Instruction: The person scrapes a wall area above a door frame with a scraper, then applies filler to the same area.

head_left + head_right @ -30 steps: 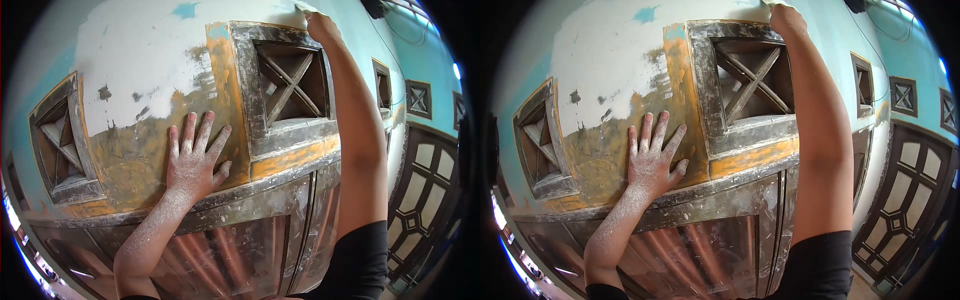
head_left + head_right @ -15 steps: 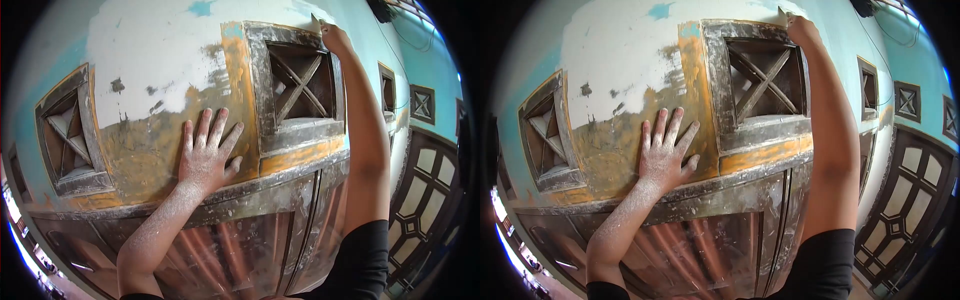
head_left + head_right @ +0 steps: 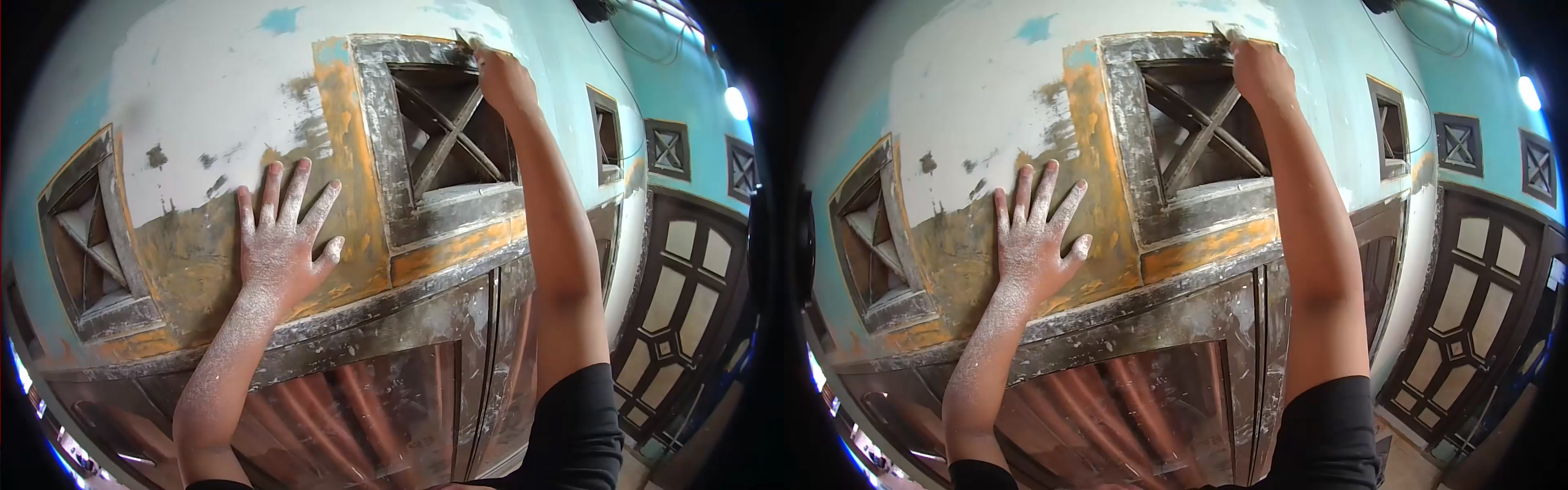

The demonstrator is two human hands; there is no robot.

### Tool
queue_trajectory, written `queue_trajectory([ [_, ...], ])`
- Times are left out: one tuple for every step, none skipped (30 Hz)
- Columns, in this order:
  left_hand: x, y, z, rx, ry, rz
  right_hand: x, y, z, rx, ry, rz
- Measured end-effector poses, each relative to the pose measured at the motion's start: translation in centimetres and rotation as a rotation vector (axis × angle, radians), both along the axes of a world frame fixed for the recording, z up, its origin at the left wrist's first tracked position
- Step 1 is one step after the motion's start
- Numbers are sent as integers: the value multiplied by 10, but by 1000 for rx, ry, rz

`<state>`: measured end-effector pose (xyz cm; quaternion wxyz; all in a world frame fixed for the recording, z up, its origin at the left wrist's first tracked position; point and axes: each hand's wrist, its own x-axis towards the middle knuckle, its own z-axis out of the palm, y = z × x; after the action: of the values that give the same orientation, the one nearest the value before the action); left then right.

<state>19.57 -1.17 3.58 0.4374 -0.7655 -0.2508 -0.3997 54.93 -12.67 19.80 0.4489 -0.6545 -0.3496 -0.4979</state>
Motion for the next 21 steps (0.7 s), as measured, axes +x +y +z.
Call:
queue_trajectory([
  [2,0,-1,-1,7,-3,4,3,4,-1,7,-3],
  [5,0,-1,4,-5,-4,6,4,12,-4,28,-28],
  [6,1,-1,10,-18,-5,9,4,21,-6,48,-53],
  [6,1,-1,8,-16,7,12,3,30,-18,73,-50],
  [7,0,0,13,-18,3,15,1,39,-13,71,-53],
  [7,0,0,9,-15,15,20,1,47,9,51,-66],
  [7,0,-1,1,-14,28,27,3,57,27,30,-79],
  [7,1,-1,9,-15,31,34,3,69,-36,15,-127],
  [8,2,-1,4,-8,30,65,11,84,6,-77,-172],
  [8,2,-1,12,-14,26,54,5,84,23,-50,-95],
  [8,2,-1,18,-22,23,42,0,85,38,-26,-17],
  [7,2,-2,9,-18,25,51,8,87,29,-21,-16],
  [8,2,-2,9,-23,19,67,19,100,97,-1,-11],
  [8,1,-1,12,-26,16,80,26,113,166,23,-3],
  [8,1,-1,8,-23,20,93,31,120,162,26,1],
  [8,1,-1,13,-26,8,99,31,126,110,-27,-32],
  [8,2,-2,15,-28,-2,106,31,127,55,-80,-62],
  [8,3,-1,13,-32,-17,105,21,125,-111,-179,-199],
  [7,3,-1,3,-34,-25,104,18,120,-119,-191,-190],
  [7,4,-2,7,-36,-36,105,16,109,-69,-131,-73],
  [7,5,-2,17,-32,-49,108,11,95,-14,-61,40],
])
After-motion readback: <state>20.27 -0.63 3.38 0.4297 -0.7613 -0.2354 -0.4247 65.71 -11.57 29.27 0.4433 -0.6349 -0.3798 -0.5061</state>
